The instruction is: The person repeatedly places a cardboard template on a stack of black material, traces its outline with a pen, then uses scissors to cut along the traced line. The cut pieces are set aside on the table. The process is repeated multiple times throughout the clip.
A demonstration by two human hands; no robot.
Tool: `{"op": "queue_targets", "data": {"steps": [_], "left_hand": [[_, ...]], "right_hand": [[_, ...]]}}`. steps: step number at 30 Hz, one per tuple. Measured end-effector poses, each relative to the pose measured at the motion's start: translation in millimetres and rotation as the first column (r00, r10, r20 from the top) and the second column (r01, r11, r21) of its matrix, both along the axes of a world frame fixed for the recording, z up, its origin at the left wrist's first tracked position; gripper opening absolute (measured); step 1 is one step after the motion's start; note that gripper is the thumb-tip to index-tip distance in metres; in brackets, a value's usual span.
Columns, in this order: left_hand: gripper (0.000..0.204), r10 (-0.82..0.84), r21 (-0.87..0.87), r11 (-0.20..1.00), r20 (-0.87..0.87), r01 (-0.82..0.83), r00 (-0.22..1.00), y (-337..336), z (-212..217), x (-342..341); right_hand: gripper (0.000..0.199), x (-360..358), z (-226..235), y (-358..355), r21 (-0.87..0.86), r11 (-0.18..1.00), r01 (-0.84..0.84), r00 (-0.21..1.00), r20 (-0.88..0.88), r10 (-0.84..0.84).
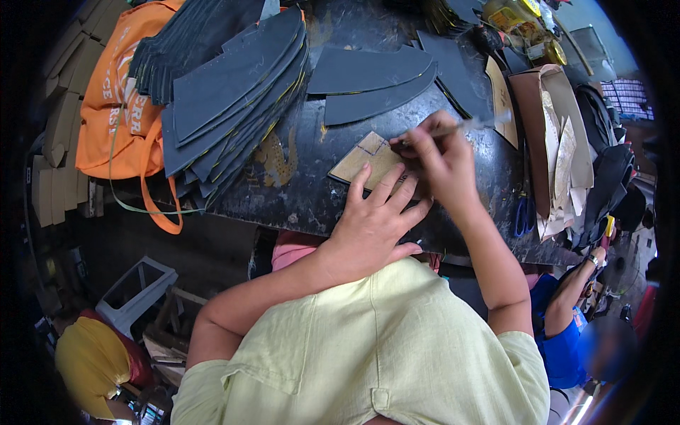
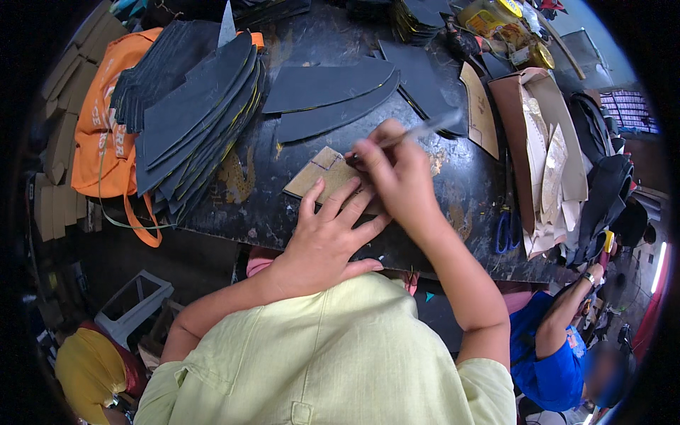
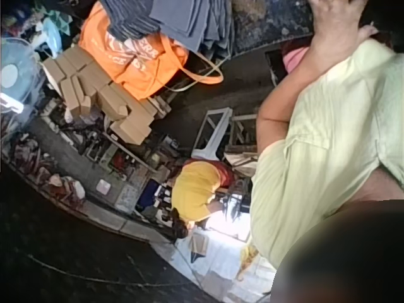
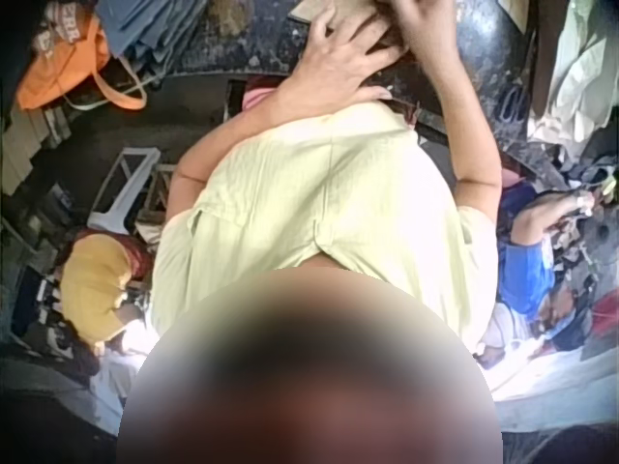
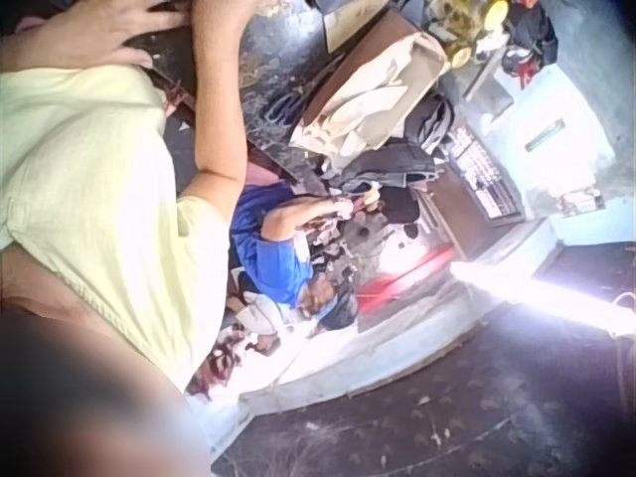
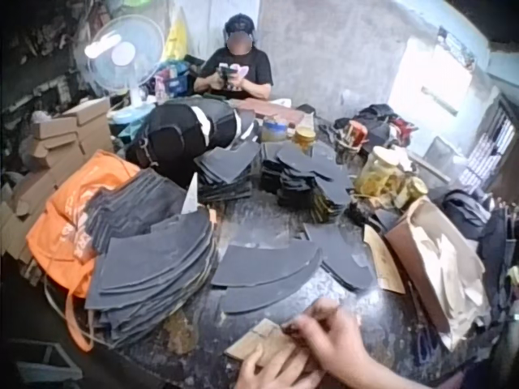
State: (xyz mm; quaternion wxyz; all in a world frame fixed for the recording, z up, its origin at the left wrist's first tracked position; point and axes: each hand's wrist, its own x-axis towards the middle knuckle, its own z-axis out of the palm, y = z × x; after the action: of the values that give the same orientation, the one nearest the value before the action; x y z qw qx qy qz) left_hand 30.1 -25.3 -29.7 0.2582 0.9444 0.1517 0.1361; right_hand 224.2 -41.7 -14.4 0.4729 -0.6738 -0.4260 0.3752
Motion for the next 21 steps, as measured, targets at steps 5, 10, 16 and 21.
{"op": "queue_targets", "data": {"steps": [5,10,16,21], "left_hand": [[0.077,-0.018,-0.010,1.000,-0.063,0.017,0.998,0.1,1.2,-0.4],[0.076,0.000,0.002,1.000,0.010,0.000,1.000,0.3,0.8,0.0],[0.075,0.005,-0.010,1.000,0.022,-0.004,1.000,0.2,0.7,-0.2],[0.071,-0.013,-0.051,0.999,-0.024,0.012,1.000,0.7,2.1,-0.7]], "right_hand": [[0.018,-3.2,-0.7,4.5,0.113,0.980,-0.165,0.925,0.364,0.114],[0.016,-6.4,1.4,9.9,0.067,0.994,0.088,0.985,-0.155,-0.077],[0.016,-5.5,4.2,13.6,0.013,0.990,0.144,0.901,-0.416,-0.125],[0.015,-13.6,-1.4,8.8,0.258,0.936,-0.239,0.934,0.324,0.149]]}}
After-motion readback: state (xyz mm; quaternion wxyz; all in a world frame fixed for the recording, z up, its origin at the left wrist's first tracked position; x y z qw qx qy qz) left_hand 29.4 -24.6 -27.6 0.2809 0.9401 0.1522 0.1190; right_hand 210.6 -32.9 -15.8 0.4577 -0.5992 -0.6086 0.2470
